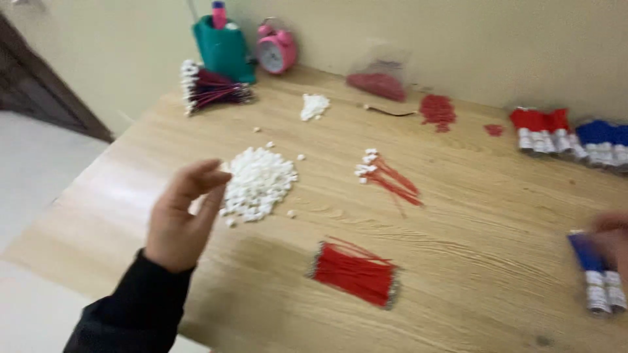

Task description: Assembling wire connectors by inserting wires into plastic housings and organizing them into bags.

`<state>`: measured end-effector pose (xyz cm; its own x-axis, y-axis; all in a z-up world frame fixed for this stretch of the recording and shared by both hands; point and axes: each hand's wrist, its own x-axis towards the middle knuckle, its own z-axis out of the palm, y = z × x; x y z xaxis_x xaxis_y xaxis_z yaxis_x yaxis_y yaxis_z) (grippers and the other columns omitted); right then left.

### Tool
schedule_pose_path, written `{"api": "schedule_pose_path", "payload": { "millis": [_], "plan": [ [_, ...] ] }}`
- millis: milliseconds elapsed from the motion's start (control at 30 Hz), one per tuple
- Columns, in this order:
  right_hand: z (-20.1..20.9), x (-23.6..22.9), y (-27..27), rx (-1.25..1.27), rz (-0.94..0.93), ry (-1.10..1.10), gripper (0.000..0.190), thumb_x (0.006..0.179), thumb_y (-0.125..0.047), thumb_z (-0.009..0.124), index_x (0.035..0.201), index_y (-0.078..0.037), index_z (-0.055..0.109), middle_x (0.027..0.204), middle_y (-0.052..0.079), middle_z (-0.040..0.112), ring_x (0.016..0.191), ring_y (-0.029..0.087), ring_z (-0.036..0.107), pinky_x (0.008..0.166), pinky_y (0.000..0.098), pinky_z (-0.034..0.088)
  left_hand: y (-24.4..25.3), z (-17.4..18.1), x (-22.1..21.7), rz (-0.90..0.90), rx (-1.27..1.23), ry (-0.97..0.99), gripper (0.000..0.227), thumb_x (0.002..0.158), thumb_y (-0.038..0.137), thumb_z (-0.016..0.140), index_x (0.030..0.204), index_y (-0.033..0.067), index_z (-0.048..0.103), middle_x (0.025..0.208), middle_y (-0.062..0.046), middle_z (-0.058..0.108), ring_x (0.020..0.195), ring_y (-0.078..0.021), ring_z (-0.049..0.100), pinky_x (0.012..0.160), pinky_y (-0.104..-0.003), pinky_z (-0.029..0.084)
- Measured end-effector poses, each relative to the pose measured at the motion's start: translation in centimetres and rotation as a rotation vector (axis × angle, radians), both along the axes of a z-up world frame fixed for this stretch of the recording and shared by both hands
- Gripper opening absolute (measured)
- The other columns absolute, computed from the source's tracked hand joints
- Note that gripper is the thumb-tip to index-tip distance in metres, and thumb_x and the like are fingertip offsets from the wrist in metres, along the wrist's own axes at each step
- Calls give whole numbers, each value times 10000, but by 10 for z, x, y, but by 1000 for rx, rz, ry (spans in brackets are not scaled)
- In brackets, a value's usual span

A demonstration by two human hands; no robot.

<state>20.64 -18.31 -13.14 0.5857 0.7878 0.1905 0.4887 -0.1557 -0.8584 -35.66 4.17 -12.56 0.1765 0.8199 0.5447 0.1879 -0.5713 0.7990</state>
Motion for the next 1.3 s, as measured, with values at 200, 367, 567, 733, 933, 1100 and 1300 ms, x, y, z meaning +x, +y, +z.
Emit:
{"api": "schedule_pose_path", "payload": {
  "millis": [200, 367, 567, 733, 933, 1100, 1300],
  "plan": [
    [33, -221, 52, -216, 400, -354, 211, 795, -157, 709, 989, -162, 791, 960, 43, 787, 981, 231, 749, 878, 375, 592, -14, -57, -2, -39, 324, 567, 434, 803, 180, 708, 1227, 163, 618, 1140, -50, 668, 1098, -253, 634, 970, -468, 462],
    [12, -254, 92, -167, 593, -681, 203, 892, -294, 592, 999, -161, 703, 1005, -19, 735, 932, 149, 676, 827, 288, 483, -12, -66, 41, -273, 536, 787, 533, 884, 395, 602, 1328, 110, 524, 1388, -87, 547, 1277, -273, 500, 1052, -546, 320],
    [8, -261, 113, -579, 544, -632, 216, 863, -412, 641, 936, -211, 662, 936, -41, 694, 917, 140, 624, 800, 309, 455, 22, -71, 80, -88, 668, 868, 391, 784, 403, 691, 1106, 193, 622, 1032, 8, 651, 1114, -254, 553, 1064, -607, 310],
    [-10, -257, 122, -567, 619, -640, 308, 775, -456, 765, 904, -199, 655, 877, -29, 694, 812, 154, 633, 729, 311, 475, 26, -77, 83, -51, 732, 829, 86, 828, 198, 579, 855, 148, 643, 858, -28, 601, 1067, -293, 558, 1083, -698, 248],
    [-14, -263, 124, -605, 660, -607, 164, 815, -384, 720, 824, -230, 663, 784, -48, 702, 729, 163, 634, 656, 344, 447, -11, -52, 77, -114, 804, 592, 122, 884, 188, 619, 1000, 195, 658, 997, -30, 662, 1047, -243, 601, 1071, -579, 289],
    [-13, -266, 120, -533, 734, -703, 146, 835, -357, 640, 813, -213, 645, 795, -13, 713, 774, 246, 642, 682, 401, 457, -65, -46, 78, -338, 777, 500, 154, 933, 238, 588, 1027, 140, 662, 1052, -24, 655, 1040, -235, 607, 1042, -521, 347],
    [-19, -263, 122, -525, 713, -656, 131, 810, -313, 597, 768, -195, 636, 777, -7, 704, 728, 233, 631, 643, 404, 448, -75, -57, 76, -316, 750, 587, 196, 886, 302, 673, 1017, 156, 681, 1107, -3, 644, 1119, -241, 580, 1034, -514, 340]
  ]
}}
